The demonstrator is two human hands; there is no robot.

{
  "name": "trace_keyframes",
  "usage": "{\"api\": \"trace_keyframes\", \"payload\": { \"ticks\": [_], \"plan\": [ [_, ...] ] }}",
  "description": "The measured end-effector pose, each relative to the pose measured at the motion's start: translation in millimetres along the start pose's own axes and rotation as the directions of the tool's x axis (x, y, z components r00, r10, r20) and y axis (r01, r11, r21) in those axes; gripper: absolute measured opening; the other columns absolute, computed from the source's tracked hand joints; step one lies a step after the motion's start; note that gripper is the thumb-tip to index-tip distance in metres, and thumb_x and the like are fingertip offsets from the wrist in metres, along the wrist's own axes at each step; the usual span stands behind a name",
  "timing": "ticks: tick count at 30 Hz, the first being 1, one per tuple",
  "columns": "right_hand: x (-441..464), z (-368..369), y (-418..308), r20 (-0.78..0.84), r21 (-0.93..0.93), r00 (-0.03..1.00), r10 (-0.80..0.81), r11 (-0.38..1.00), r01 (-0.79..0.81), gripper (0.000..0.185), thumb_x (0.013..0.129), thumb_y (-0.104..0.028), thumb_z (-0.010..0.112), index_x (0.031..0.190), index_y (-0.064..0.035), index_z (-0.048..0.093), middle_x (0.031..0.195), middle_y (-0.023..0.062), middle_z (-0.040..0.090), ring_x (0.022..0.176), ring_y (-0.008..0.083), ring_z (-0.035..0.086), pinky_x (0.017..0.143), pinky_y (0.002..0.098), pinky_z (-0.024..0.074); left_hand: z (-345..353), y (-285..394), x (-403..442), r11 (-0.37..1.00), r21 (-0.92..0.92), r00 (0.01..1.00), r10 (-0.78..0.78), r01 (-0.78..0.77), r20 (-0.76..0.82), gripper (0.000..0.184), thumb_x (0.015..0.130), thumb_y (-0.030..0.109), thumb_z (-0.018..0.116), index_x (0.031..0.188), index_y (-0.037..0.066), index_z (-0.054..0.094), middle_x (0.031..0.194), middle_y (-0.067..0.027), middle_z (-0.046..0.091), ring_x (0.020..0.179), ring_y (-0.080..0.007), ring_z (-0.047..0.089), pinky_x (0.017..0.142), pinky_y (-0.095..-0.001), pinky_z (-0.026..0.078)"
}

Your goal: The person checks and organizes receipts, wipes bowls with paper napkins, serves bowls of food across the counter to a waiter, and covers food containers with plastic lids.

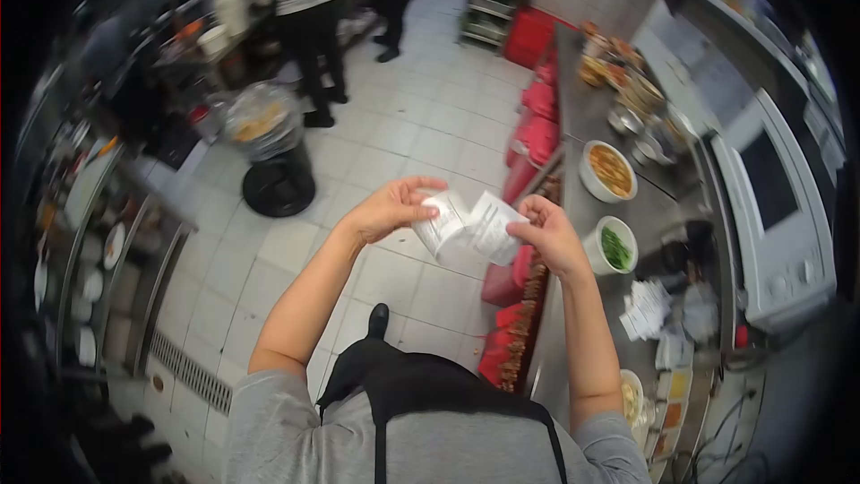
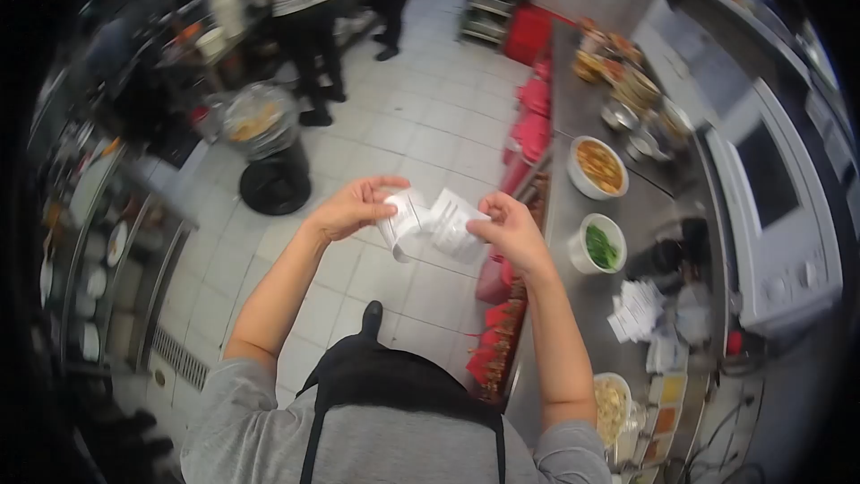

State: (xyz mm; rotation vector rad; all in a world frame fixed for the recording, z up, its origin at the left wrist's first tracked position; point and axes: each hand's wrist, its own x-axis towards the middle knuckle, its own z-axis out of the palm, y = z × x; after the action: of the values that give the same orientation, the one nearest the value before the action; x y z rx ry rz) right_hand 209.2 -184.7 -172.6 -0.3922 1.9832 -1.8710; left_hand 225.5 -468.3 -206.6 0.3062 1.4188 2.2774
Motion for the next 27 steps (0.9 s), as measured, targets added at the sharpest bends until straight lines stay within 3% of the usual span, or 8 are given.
{"api": "trace_keyframes", "payload": {
  "ticks": [3, 7, 11, 12, 15, 19, 23, 27],
  "plan": [
    [14, 37, 3, 0.113, 0.091, 0.994, 0.0, 0.996, -0.011, 0.019, 0.078, 0.001, 0.064, 0.095, -0.0021, 0.057, 0.087, 0.0038, 0.064, 0.076, 0.0101, 0.062, 0.069, 0.0206, 0.0487, -45, 15, -52, 0.964, 0.257, 0.971, 0.116, -0.06, -0.211, 0.047, 0.079, 0.005, 0.068, 0.121, 0.001, 0.048, 0.094, -0.0058, 0.065, 0.08, -0.0091, 0.063, 0.071, -0.0241, 0.051],
    [38, 94, -4, 0.357, 0.522, 0.933, -0.048, 0.839, -0.156, 0.016, 0.084, -0.006, 0.061, 0.099, 0.0005, 0.061, 0.093, 0.0068, 0.065, 0.087, 0.0138, 0.061, 0.081, 0.0289, 0.0482, -57, 51, -113, 0.678, 0.732, 0.997, -0.002, 0.061, -0.081, 0.013, 0.081, 0.011, 0.067, 0.091, 0.003, 0.065, 0.082, -0.0015, 0.066, 0.068, -0.0044, 0.059, 0.06, -0.0211, 0.048],
    [60, 198, 9, 0.555, 0.261, 0.829, -0.064, 0.96, -0.1, 0.018, 0.084, -0.012, 0.063, 0.096, 0.0014, 0.064, 0.095, 0.0063, 0.065, 0.087, 0.0127, 0.059, 0.082, 0.0283, 0.045, -67, 69, -150, 0.502, 0.864, 0.988, -0.149, 0.042, 0.038, 0.017, 0.075, 0.011, 0.067, 0.088, 0.0, 0.067, 0.077, -0.0033, 0.066, 0.064, -0.0065, 0.057, 0.058, -0.0248, 0.046],
    [62, 228, 11, 0.607, 0.214, 0.793, -0.057, 0.972, -0.094, 0.018, 0.084, -0.013, 0.064, 0.094, 0.0016, 0.065, 0.094, 0.0061, 0.065, 0.087, 0.0122, 0.059, 0.082, 0.0274, 0.0442, -72, 71, -162, 0.486, 0.873, 0.998, -0.039, -0.025, 0.05, 0.02, 0.071, 0.011, 0.067, 0.087, -0.001, 0.066, 0.075, -0.0048, 0.066, 0.065, -0.0085, 0.056, 0.06, -0.0274, 0.046],
    [72, 293, 16, 0.682, 0.129, 0.731, -0.006, 0.985, -0.113, 0.02, 0.084, -0.015, 0.064, 0.093, 0.0023, 0.066, 0.091, 0.0063, 0.066, 0.084, 0.0107, 0.058, 0.079, 0.0254, 0.0446, -108, 83, -203, 0.541, 0.831, 0.983, -0.178, 0.127, -0.034, 0.021, 0.072, 0.012, 0.067, 0.088, -0.001, 0.066, 0.076, -0.0061, 0.066, 0.067, -0.0087, 0.057, 0.061, -0.0278, 0.046],
    [79, 376, 5, 0.63, 0.084, 0.777, -0.018, 0.995, -0.045, 0.022, 0.085, -0.017, 0.064, 0.093, 0.0034, 0.066, 0.083, 0.0069, 0.066, 0.074, 0.0088, 0.059, 0.069, 0.0223, 0.0463, -160, 93, -283, 0.603, 0.795, 0.994, 0.023, 0.071, -0.106, 0.024, 0.075, 0.011, 0.065, 0.096, -0.001, 0.065, 0.081, -0.0053, 0.066, 0.072, -0.0095, 0.058, 0.063, -0.0272, 0.047],
    [95, 455, 8, 0.494, 0.213, 0.854, -0.163, 0.975, 0.063, 0.024, 0.085, -0.019, 0.064, 0.093, 0.0032, 0.067, 0.08, 0.0057, 0.066, 0.07, 0.0073, 0.059, 0.063, 0.0203, 0.0468, -205, 77, -354, 0.99, 0.125, 0.927, 0.106, -0.064, -0.36, 0.051, 0.086, 0.036, 0.059, 0.12, -0.001, 0.051, 0.114, -0.0116, 0.059, 0.102, -0.0177, 0.058, 0.086, -0.0308, 0.047],
    [110, 519, 13, 0.338, 0.217, 0.907, -0.252, 0.958, 0.186, 0.024, 0.086, -0.018, 0.063, 0.092, 0.005, 0.066, 0.079, 0.0052, 0.066, 0.07, 0.0062, 0.058, 0.061, 0.0199, 0.0454, -217, 88, -395, 0.819, -0.448, 0.925, 0.249, -0.359, -0.286, 0.066, 0.092, 0.053, 0.036, 0.131, -0.001, 0.039, 0.127, -0.0147, 0.049, 0.117, -0.0215, 0.049, 0.098, -0.0379, 0.04]
  ]
}}
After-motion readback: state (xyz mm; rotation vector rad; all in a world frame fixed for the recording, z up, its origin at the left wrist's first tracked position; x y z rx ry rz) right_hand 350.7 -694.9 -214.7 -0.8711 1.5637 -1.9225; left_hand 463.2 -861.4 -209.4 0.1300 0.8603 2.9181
